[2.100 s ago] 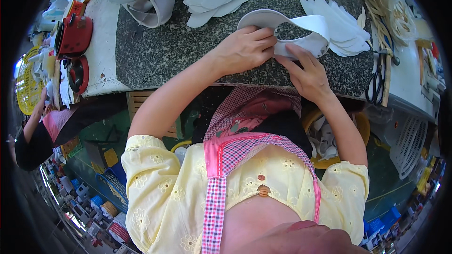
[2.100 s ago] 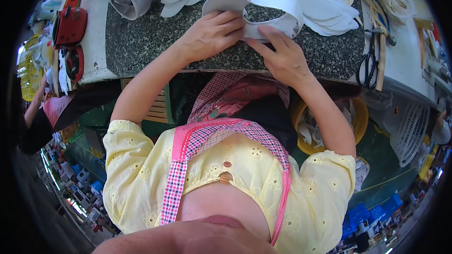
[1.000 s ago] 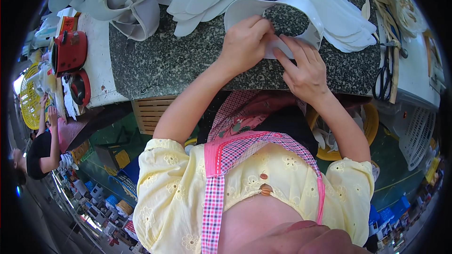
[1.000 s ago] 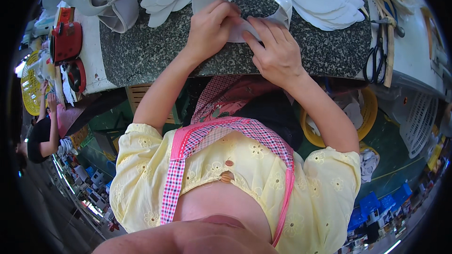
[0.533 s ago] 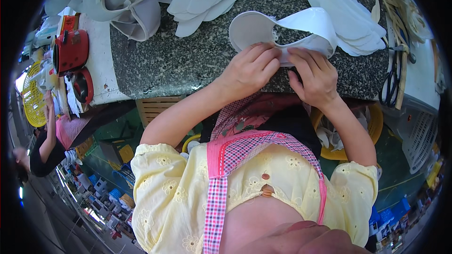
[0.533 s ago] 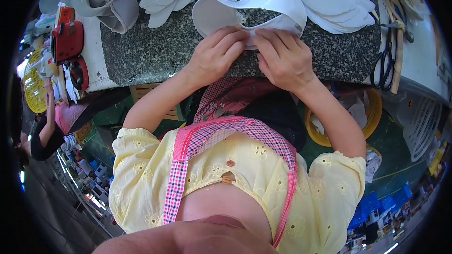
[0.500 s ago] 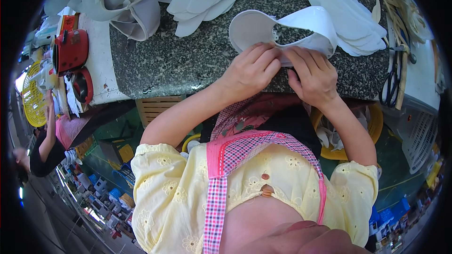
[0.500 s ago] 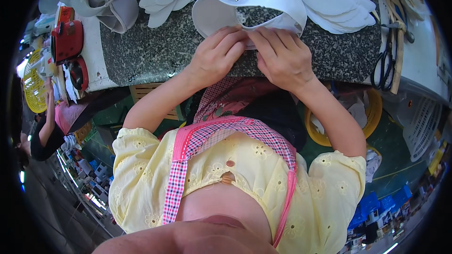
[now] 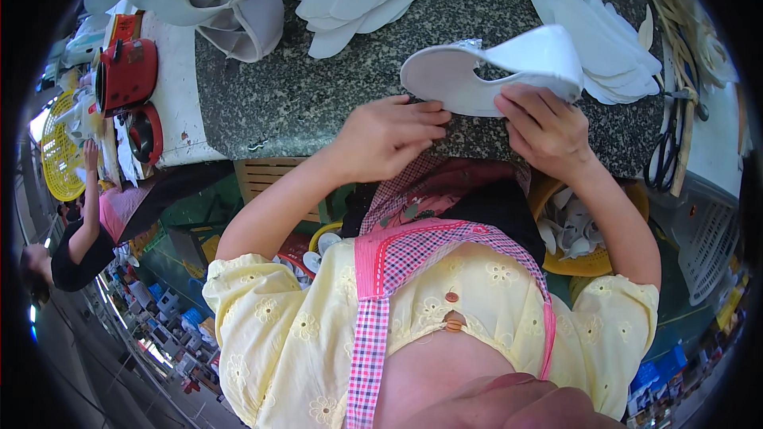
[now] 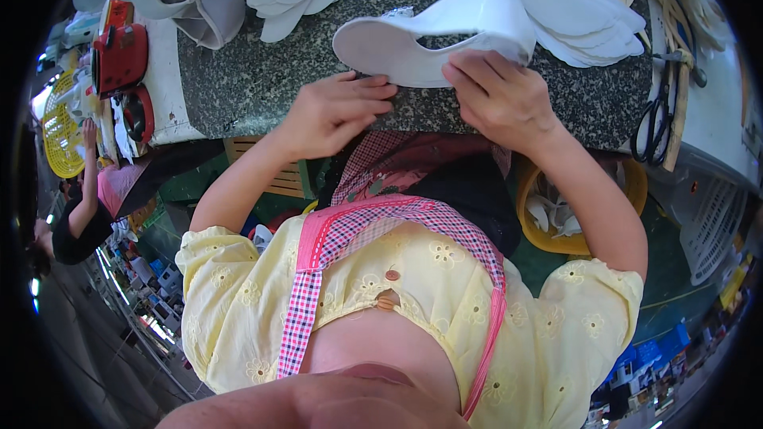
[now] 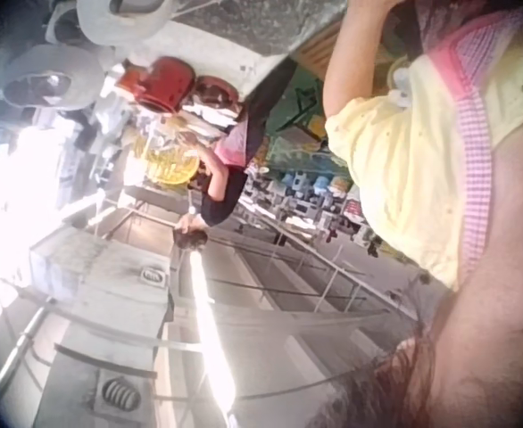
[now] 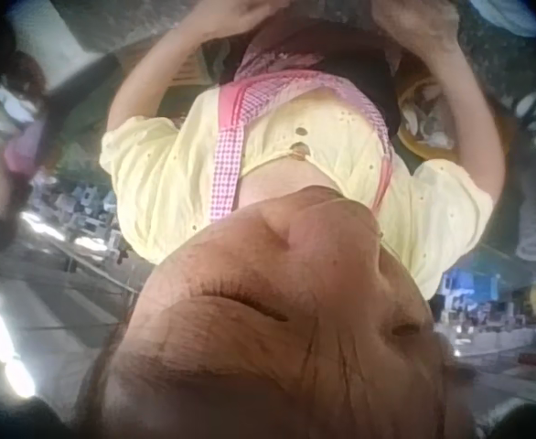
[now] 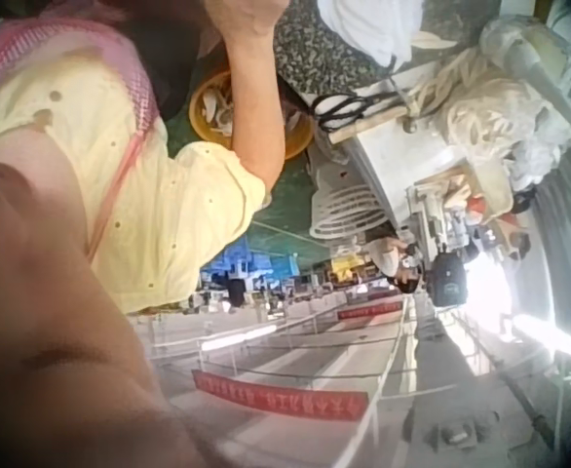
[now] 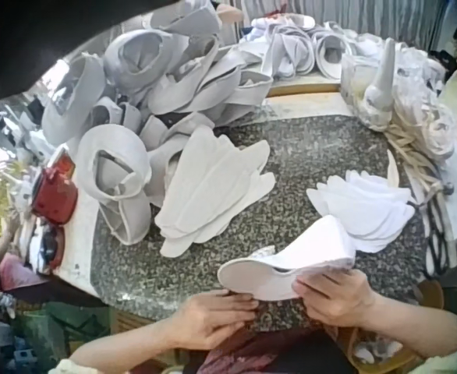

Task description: The person assembles shoe uppers by applying adhesive with a wooden stick, inserting inner linings, and folding and pressing the components together by hand.

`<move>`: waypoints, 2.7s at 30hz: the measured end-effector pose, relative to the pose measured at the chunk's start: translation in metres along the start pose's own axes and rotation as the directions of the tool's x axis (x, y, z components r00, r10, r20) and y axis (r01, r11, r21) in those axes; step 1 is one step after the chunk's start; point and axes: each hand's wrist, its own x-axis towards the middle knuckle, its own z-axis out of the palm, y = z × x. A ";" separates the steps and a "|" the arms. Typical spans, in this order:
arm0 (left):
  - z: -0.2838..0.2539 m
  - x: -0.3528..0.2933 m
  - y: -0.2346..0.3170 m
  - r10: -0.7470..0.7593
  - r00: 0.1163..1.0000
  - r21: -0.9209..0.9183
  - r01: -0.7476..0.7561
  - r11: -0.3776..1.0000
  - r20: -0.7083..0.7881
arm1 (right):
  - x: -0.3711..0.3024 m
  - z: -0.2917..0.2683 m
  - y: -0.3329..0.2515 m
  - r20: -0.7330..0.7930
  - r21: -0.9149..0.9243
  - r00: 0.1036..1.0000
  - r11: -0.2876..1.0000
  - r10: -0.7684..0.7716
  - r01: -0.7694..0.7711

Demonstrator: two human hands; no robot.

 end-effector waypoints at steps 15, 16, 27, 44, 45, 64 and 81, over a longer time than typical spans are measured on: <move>-0.010 0.043 0.037 0.307 0.849 0.525 -0.041 0.850 -0.431 | 0.038 -0.040 0.007 -0.075 0.281 0.994 0.954 -0.085 0.103; -0.018 0.038 0.041 0.235 0.902 0.327 -0.114 0.938 -0.361 | 0.035 -0.050 0.001 -0.072 0.281 0.994 0.954 -0.088 0.104; -0.022 0.038 0.067 -0.364 0.915 -0.663 0.165 0.731 -0.173 | -0.003 -0.053 -0.046 0.452 0.891 0.721 -0.230 0.524 -0.392; -0.012 0.035 0.050 -0.413 0.900 -0.851 0.105 0.515 -0.139 | -0.013 -0.026 -0.057 0.553 0.830 0.686 -0.385 0.472 -0.404; -0.003 0.033 0.054 -0.480 0.862 -0.847 0.127 0.516 -0.164 | -0.016 -0.020 -0.058 0.572 0.809 0.688 -0.448 0.448 -0.381; -0.023 0.043 0.041 -0.157 0.951 -0.616 -0.042 0.787 -0.265 | -0.023 -0.043 -0.075 0.305 0.881 0.635 0.044 0.710 -0.471; 0.026 0.018 0.069 0.066 0.985 -0.986 0.154 0.056 0.158 | -0.043 0.001 -0.079 0.374 0.890 0.757 -0.436 0.536 -0.131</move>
